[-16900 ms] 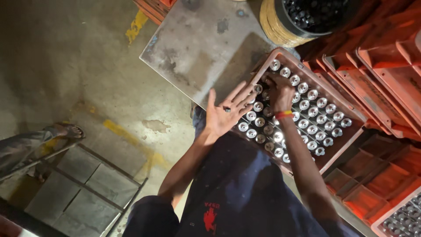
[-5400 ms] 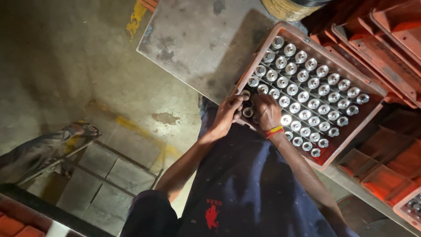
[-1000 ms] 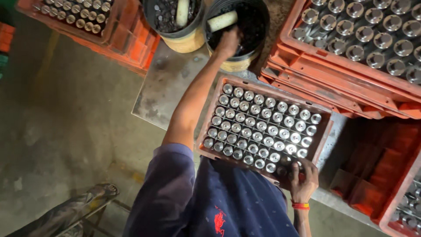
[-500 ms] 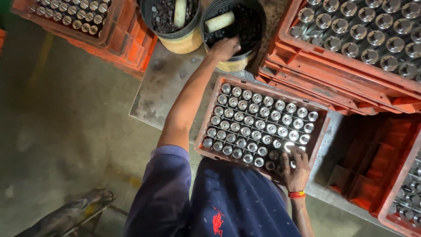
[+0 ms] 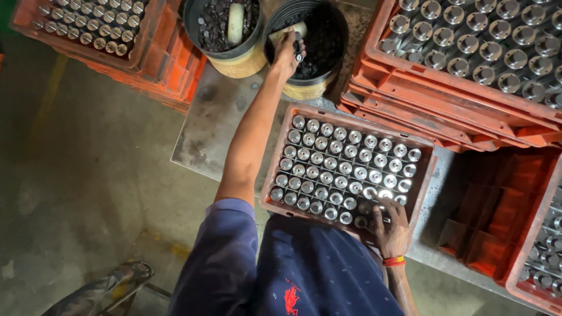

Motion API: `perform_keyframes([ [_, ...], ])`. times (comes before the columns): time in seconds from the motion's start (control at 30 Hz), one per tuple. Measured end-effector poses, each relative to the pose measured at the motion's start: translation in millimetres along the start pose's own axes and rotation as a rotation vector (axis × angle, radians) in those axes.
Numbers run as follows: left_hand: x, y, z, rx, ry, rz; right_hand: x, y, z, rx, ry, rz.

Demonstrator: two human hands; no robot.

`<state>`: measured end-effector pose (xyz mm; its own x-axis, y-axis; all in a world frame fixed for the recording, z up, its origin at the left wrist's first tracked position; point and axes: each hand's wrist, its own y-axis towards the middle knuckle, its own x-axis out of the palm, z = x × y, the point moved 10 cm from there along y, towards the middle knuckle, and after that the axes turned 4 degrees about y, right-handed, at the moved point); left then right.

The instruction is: The person repeatedly picks small cylindrical metal parts from a red crate, inspects them, and places them into a nearby bucket. The person continues this cycle of picking, inspecting, and placing parts throughout the clip.

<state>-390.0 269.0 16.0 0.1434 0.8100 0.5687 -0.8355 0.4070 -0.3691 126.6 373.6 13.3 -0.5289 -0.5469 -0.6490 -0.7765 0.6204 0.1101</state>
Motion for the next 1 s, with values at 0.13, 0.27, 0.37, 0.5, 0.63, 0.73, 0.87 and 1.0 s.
perform_keyframes([
  [0.13, -7.0, 9.0, -4.6, 0.027, -0.147, 0.016, 5.7, 0.8, -3.2, -0.045, 0.011, 0.001],
  [0.27, 1.0, -9.2, -25.1, -0.067, -0.241, -0.139, 12.6, 1.0, -7.9, -0.018, 0.112, -0.033],
  [0.37, 8.9, -79.0, -71.9, -0.081, 0.03, -0.239, 12.9, 4.5, -20.4, 0.006, 0.194, -0.03],
  [0.5, 12.0, -217.1, -175.9, -0.174, 0.265, -0.247, 12.5, 12.7, -35.6, 0.085, 0.441, 0.007],
  [0.63, -2.6, -314.9, -264.6, -0.408, 0.212, -0.188, 17.2, 13.8, -55.6, -0.031, 0.181, 0.0],
  [0.73, -33.3, -336.2, -290.7, -0.547, 0.162, -0.137, 18.0, 3.9, -44.9, -0.051, 0.145, -0.022],
  [0.87, -73.3, -336.5, -282.7, -0.616, -0.259, -0.06, 1.9, -15.4, 28.0, 0.316, 0.312, 0.062],
  [1.0, -103.4, -346.7, -283.7, -0.681, -0.432, 0.059, -4.0, -24.3, 43.1, 0.168, 0.208, -0.01],
])
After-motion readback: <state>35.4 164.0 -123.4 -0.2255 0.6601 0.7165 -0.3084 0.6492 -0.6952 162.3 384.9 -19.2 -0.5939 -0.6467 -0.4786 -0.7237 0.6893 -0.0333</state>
